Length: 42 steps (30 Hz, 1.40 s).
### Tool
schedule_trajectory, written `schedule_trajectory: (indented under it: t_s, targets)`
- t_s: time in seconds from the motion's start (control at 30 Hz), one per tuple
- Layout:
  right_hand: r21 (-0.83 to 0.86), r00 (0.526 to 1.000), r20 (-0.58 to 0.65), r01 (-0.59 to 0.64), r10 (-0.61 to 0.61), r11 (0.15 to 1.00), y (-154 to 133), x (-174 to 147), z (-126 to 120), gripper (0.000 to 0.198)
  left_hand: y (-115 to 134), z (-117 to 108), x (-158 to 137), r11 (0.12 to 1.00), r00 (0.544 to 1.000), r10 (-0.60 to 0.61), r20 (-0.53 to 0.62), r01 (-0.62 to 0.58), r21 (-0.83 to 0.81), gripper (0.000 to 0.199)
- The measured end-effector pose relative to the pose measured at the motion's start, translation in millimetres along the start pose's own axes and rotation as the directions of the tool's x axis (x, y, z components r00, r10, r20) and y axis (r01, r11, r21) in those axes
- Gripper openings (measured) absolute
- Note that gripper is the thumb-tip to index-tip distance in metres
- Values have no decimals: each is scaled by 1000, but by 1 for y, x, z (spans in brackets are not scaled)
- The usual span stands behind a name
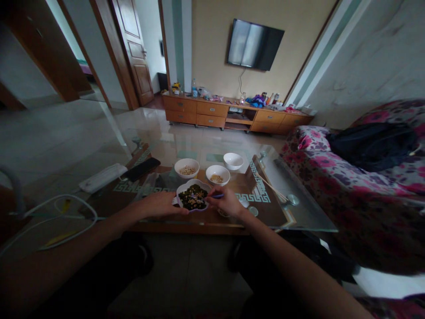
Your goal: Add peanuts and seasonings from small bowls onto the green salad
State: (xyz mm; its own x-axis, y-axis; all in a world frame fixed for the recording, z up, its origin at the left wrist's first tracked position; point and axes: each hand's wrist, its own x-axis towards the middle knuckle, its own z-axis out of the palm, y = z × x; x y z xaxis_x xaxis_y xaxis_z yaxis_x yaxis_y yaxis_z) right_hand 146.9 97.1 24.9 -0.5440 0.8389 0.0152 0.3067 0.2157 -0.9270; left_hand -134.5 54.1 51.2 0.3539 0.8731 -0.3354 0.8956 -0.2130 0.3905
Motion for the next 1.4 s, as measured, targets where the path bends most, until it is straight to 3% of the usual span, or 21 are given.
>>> schedule_trajectory:
  t_s: [0.2,0.33,0.73,0.87,1.23,1.33,1.4]
  targets:
    - [-90,994,-46,92,-96,992,4,3,-1,27,-3,2,2,999,999,31,-10,-32,-16,81]
    - [-172,987,-10,157,-161,972,1,6,6,20,-2,2,1,999,1000,21,-6,-21,-33,82]
    - [-352,981,37,190,-189,916,2,15,11,5,-4,4,1,1000,1000,3,-25,-4,-30,82]
    - [-364,980,47,199,-195,910,2,16,11,5,-6,6,2,998,999,41,-32,-43,-51,79]
    - [-419,972,76,232,-221,878,2,17,10,15,-1,1,-1,997,1000,-12,-10,11,-70,83]
    - [-340,964,7,251,-265,906,-4,18,3,21,-1,1,-1,998,1000,-22,-5,22,-55,82]
    - [-295,945,-147,241,-293,925,-6,20,-9,24,-1,1,0,999,1000,-22,-5,21,-42,84]
